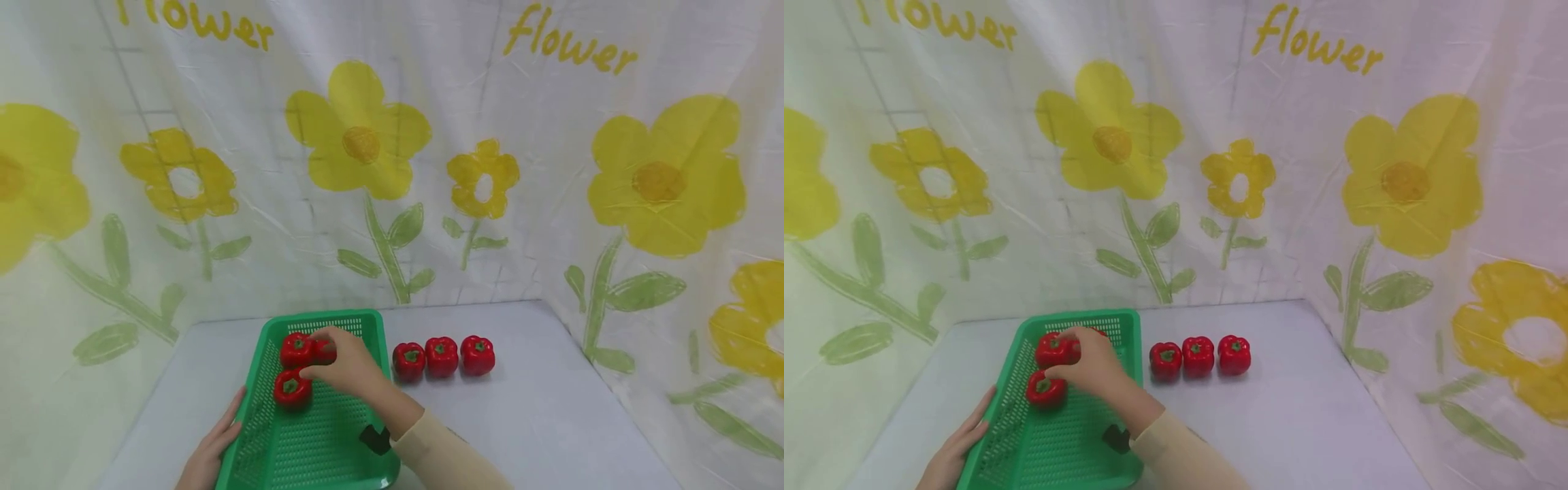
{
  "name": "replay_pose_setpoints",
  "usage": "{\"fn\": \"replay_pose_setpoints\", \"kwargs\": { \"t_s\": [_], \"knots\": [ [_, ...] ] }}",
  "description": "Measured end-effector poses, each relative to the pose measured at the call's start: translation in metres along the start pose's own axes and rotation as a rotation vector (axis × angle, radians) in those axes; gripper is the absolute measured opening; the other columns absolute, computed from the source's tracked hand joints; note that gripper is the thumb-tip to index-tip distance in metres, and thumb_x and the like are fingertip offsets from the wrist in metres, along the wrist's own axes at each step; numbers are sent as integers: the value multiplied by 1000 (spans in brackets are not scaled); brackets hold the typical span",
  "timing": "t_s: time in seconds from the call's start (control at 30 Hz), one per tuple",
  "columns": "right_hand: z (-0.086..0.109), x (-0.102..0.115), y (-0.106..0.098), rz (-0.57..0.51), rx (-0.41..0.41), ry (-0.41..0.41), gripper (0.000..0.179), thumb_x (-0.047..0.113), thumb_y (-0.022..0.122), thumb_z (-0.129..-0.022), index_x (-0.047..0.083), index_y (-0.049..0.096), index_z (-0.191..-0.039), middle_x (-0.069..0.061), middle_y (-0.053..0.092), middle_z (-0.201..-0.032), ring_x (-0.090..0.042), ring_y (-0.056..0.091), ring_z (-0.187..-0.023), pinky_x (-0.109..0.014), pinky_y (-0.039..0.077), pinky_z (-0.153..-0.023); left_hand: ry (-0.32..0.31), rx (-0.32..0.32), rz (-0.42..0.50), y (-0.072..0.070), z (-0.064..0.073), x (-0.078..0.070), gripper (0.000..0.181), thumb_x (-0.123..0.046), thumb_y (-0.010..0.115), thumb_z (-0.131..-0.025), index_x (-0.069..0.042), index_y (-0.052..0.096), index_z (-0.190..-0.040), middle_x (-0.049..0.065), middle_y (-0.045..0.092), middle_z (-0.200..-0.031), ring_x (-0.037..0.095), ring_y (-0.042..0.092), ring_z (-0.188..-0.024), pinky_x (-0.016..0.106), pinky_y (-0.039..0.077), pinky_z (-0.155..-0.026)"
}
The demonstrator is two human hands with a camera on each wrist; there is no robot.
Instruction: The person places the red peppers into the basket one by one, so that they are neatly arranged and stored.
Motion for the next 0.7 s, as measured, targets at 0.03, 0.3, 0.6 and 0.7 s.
{"fn": "replay_pose_setpoints", "kwargs": {
  "t_s": [0.03, 0.3, 0.6, 0.7],
  "knots": [
    [3, 0, -5, -19, -7, -7, 50, 36, 85, -83, 28, 62, -127, 9, 64, -127, -17, 61, -117, -33, 56, -88, 11, 4, 0, 0, 0, 0, 63, -47, 36, -109, -31, 8, -163, -21, 3, -165, -34, 32, -110, 4, 34, -93],
    [20, -6, -38, -132, -49, -37, 52, 36, 83, -85, 29, 60, -131, 8, 62, -130, -17, 62, -116, -31, 58, -84, 39, 21, -10, 0, -2, -1, 63, -45, 35, -109, -28, 7, -164, -34, 9, -159, -36, 29, -112, 2, 31, -93],
    [32, -20, -64, -139, -127, -97, 52, 34, 82, -87, 28, 60, -133, 8, 64, -132, -15, 61, -121, -32, 57, -92, 222, 11, -94, -1, -3, -2, 57, -29, 31, -112, -14, 10, -163, -55, 24, -139, -36, 23, -119, -4, 23, -94],
    [36, -24, -72, -154, -147, -115, 52, 34, 82, -86, 26, 60, -132, 7, 63, -133, -16, 59, -123, -39, 56, -95, 225, 6, -101, -2, -2, 0, 55, -28, 31, -112, -17, 11, -163, -54, 24, -139, -37, 25, -118, -4, 24, -93]
  ]
}}
Point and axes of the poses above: each hand's wrist, its own z-axis away from the middle knuckle, its own y-axis out of the palm, x = y × z, the point moved 3 cm from there along -z, towards the middle knuckle
